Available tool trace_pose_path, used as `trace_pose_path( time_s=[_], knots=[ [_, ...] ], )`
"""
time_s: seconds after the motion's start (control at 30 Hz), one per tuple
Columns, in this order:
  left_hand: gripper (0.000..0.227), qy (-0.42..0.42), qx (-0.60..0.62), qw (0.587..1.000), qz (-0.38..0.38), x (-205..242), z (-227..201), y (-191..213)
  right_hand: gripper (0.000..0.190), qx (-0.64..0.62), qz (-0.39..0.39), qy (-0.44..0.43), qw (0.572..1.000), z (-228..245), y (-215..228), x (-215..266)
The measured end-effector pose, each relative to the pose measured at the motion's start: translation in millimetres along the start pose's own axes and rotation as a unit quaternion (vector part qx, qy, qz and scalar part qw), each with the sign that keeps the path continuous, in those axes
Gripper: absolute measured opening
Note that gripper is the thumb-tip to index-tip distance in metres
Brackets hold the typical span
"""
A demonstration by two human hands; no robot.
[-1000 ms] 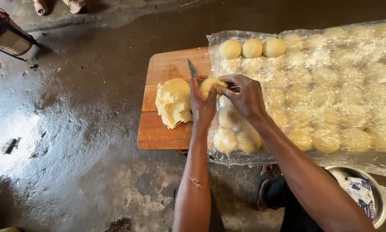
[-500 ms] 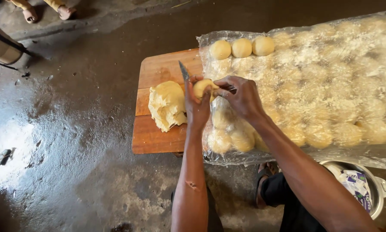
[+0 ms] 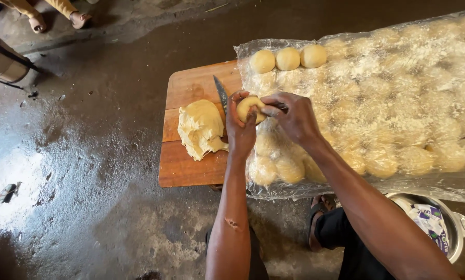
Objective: Cutting dough into small portions and rolling them into balls to place on a tray
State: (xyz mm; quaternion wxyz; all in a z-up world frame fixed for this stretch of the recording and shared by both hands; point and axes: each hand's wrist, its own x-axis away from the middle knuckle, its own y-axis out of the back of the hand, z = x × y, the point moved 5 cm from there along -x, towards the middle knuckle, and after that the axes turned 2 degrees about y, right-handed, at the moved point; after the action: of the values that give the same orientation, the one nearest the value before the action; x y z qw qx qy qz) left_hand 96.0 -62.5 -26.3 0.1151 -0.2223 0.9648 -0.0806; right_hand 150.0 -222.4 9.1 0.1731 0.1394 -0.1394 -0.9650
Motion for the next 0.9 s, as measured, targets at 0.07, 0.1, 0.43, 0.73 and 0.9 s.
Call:
trace_pose_path(
  time_s=[0.07, 0.1, 0.43, 0.73, 0.9],
  knots=[
    [0.034, 0.010, 0.031, 0.999, 0.006, 1, -5, -3, 0.017, -0.067, 0.003, -0.032, 0.997, 2, 0, -2],
    [0.032, 0.020, 0.062, 0.998, 0.016, 2, -8, -5, 0.015, -0.133, 0.002, -0.064, 0.989, 1, 0, -2],
    [0.035, 0.008, 0.011, 0.999, 0.047, 5, 7, -15, 0.031, 0.008, -0.008, -0.073, 0.997, -8, 14, -7],
    [0.042, 0.039, 0.309, 0.946, 0.091, 8, 11, -33, 0.051, -0.215, 0.034, -0.145, 0.965, -15, 9, -6],
    [0.039, -0.007, 0.035, 0.998, 0.060, 1, 14, -24, 0.047, -0.053, 0.025, -0.091, 0.994, -3, 20, -7]
  ],
)
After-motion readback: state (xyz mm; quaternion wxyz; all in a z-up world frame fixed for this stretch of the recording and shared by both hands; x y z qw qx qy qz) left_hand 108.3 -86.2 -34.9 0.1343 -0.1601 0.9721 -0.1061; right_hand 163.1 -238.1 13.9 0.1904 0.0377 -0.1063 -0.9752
